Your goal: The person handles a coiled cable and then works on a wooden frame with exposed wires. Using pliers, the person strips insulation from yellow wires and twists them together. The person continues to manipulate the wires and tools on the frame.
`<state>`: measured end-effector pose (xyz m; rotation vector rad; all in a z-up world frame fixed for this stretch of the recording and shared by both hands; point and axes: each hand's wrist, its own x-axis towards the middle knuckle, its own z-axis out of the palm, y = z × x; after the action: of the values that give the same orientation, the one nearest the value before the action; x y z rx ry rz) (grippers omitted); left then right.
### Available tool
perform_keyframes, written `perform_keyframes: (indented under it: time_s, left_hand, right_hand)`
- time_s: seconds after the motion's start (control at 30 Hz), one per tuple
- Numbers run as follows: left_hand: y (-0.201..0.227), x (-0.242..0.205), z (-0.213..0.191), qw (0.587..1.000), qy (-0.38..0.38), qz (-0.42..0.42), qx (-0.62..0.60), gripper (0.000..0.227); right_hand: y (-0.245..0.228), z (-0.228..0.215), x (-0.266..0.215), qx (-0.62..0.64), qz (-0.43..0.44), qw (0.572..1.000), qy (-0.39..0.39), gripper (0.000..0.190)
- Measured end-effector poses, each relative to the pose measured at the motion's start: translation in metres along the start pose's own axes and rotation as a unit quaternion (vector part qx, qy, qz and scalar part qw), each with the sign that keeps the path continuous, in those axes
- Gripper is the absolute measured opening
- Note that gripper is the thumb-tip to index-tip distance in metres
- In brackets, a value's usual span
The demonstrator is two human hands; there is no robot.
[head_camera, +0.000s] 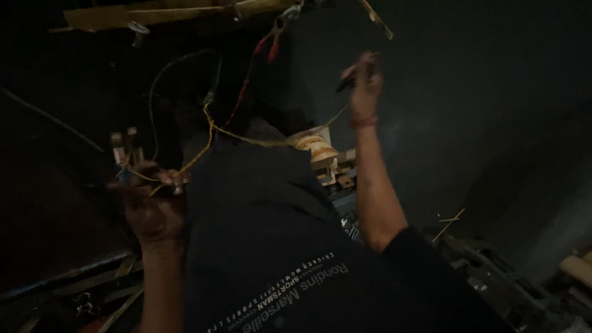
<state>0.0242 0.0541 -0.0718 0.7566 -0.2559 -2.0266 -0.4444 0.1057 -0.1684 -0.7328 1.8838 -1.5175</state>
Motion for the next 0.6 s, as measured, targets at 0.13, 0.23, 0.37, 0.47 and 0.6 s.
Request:
perform_keyframes:
  time_s: [0.13, 0.23, 0.37, 0.47, 0.6]
  left_hand:
    - [-0.008, 0.007, 0.004, 0.988, 0.063, -0.071, 0.124, 0.03]
    - [-0.016, 0.018, 0.017, 0.969, 0.133, -0.134, 0.159, 0.026]
    - [-0.011, 0.033, 0.025, 0.969, 0.138, -0.145, 0.146, 0.032]
    - [0.002, 0.038, 0.016, 0.955, 0.145, -0.175, 0.188, 0.036]
    - [0.0, 0.041, -0.002, 0.923, 0.114, -0.236, 0.283, 0.036]
  right_hand:
    - [-0.033, 0.094, -0.056, -0.084, -0.095, 0.958, -0.259, 0.042]
    - [-0.078, 0.166, -0.096, -0.302, -0.225, 0.852, -0.364, 0.029]
    - [-0.142, 0.216, -0.119, -0.228, -0.226, 0.863, -0.39, 0.039]
    - [-0.156, 0.222, -0.111, -0.168, -0.126, 0.871, -0.444, 0.043]
    - [-0.125, 0.195, -0.106, -0.075, 0.186, 0.893, -0.402, 0.048]
